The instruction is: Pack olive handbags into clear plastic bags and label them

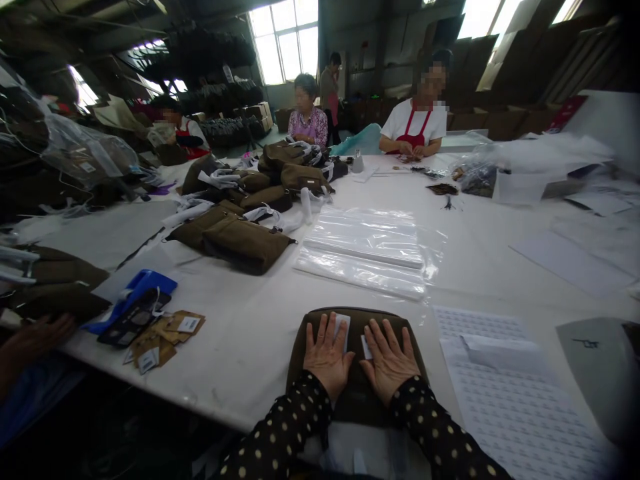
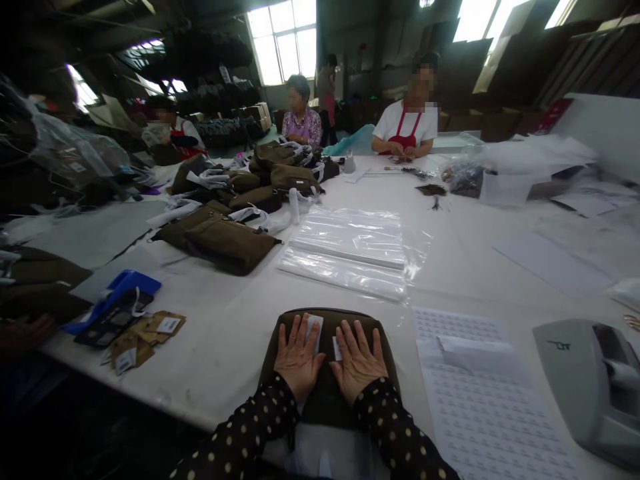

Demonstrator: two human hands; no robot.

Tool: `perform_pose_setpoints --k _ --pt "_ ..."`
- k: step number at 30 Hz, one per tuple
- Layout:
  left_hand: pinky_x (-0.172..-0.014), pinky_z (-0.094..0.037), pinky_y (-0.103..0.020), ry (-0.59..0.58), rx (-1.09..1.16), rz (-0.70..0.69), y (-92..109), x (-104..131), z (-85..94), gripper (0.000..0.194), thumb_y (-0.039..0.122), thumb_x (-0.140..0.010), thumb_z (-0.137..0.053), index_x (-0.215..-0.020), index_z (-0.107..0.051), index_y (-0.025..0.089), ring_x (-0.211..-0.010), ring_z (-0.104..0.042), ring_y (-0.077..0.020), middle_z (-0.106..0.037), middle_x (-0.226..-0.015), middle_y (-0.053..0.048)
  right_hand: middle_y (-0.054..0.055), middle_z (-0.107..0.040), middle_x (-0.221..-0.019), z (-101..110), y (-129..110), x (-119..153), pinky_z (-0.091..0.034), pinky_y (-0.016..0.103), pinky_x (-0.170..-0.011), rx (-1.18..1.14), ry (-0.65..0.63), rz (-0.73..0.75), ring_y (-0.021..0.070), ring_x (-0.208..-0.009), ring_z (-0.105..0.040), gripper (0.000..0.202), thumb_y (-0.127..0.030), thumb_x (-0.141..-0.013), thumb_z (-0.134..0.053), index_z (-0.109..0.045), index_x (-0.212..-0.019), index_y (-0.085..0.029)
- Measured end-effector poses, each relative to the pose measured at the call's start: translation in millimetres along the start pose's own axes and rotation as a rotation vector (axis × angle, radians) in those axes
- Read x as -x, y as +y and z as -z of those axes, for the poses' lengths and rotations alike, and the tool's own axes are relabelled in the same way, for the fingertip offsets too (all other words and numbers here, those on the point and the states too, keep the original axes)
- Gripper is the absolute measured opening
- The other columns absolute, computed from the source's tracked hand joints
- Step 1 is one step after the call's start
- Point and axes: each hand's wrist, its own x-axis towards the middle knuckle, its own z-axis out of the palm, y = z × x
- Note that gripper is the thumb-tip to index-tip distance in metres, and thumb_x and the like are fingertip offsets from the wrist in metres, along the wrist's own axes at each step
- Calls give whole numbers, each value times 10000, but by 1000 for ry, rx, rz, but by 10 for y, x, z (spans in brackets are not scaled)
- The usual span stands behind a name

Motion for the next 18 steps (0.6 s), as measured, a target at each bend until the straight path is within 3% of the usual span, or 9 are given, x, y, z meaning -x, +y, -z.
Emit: perform_pose_setpoints --k 3,6,9,12,15,16,18 --pt "-1062 -109 -579 -24 48 -25 -27 -23 -23 648 434 -841 -474 -1405 -237 220 -1346 -175 -319 -230 -1468 -129 68 -294 -1436 -12 7 -20 -35 585 -1065 6 15 11 312 -1342 -158 585 -338 -802 -442 -357 -1361 -188" --pt "-1061 -136 -564 -9 169 -71 -85 80 83 652 489 -856 -420 -1415 -202 233 -1358 -101 -334 -113 -1497 -127 74 -293 -1439 67 -16 52 -71 598 -1053 6 41 36 322 -1344 -139 589 -356 -798 -463 -359 -1358 -207" --pt "-1071 -143 -541 41 352 -59 -174 229 341 622 539 -883 -283 -1421 -174 246 -1366 -20 -330 -9 -1512 -89 119 -260 -1449 248 9 185 -134 631 -1019 -33 89 -9 364 -1338 -117 640 -445 -788 -482 -344 -1362 -200" --pt "-1076 -178 -505 120 509 -3 -354 208 701 590 532 -889 -272 -1397 -263 232 -1362 -91 -314 -62 -1506 -82 144 -195 -1466 513 251 244 -180 628 -1012 -110 150 -73 383 -1336 -100 684 -487 -807 -451 -277 -1389 -173" --pt "-1036 -295 -427 255 598 61 -651 -194 931 407 407 -877 -432 -1224 -500 204 -1251 -364 -265 -398 -1356 -105 139 -265 -1438 705 737 45 -244 559 -1036 -214 191 -88 352 -1330 -173 634 -450 -825 -456 -302 -1374 -172" --pt "-1002 -340 -396 257 619 66 -759 -422 934 323 364 -868 -466 -1127 -568 199 -1164 -455 -244 -516 -1232 -99 138 -327 -1405 715 913 -95 -278 525 -1037 -257 196 -81 332 -1310 -246 606 -436 -826 -469 -336 -1355 -175" --pt "-915 -407 -344 136 629 34 -946 -979 813 220 328 -851 -502 -958 -644 199 -982 -561 -214 -633 -987 -72 133 -435 -1328 628 1218 -465 -340 463 -1026 -348 188 -61 285 -1237 -394 538 -416 -829 -482 -407 -1304 -173"
